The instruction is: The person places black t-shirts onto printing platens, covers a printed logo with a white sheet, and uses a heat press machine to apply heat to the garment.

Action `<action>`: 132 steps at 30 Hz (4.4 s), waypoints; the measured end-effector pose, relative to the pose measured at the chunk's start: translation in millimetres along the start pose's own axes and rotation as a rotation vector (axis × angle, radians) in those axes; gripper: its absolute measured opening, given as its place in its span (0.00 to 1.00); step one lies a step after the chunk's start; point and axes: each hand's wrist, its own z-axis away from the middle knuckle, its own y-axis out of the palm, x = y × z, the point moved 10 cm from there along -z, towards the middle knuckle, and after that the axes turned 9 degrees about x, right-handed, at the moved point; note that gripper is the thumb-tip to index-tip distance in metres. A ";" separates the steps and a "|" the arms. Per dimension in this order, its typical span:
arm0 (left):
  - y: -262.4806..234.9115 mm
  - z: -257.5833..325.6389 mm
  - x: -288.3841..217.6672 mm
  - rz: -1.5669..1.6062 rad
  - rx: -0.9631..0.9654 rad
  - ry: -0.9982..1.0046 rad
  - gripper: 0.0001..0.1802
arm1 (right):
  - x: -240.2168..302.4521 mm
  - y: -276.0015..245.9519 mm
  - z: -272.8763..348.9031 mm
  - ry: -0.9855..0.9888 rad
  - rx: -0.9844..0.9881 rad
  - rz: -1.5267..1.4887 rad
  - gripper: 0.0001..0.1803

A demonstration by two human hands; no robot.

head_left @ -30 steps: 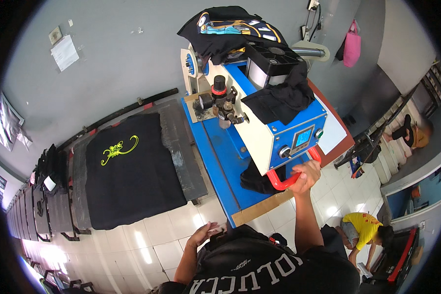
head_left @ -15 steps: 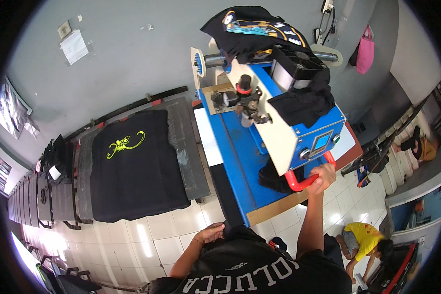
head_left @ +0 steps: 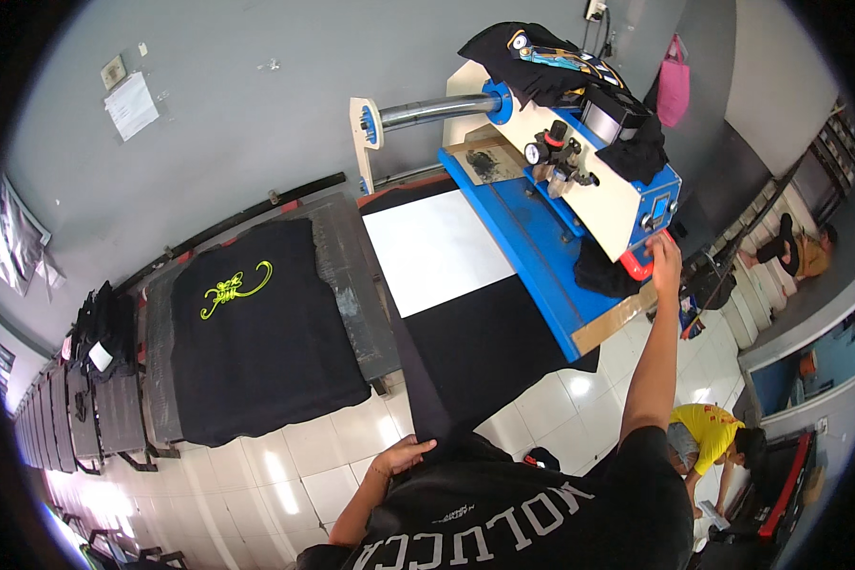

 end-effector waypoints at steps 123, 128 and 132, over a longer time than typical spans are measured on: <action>-458.4 416.6 270.4 0.562 -0.964 0.699 0.15 | 343.5 471.5 412.1 0.490 0.758 -0.603 0.12; -437.9 437.5 238.8 0.656 -0.864 0.866 0.15 | 368.0 436.4 400.2 0.440 0.574 -0.705 0.19; -438.1 441.2 244.0 0.608 -0.855 0.840 0.15 | 386.0 427.4 396.6 0.446 0.563 -0.742 0.19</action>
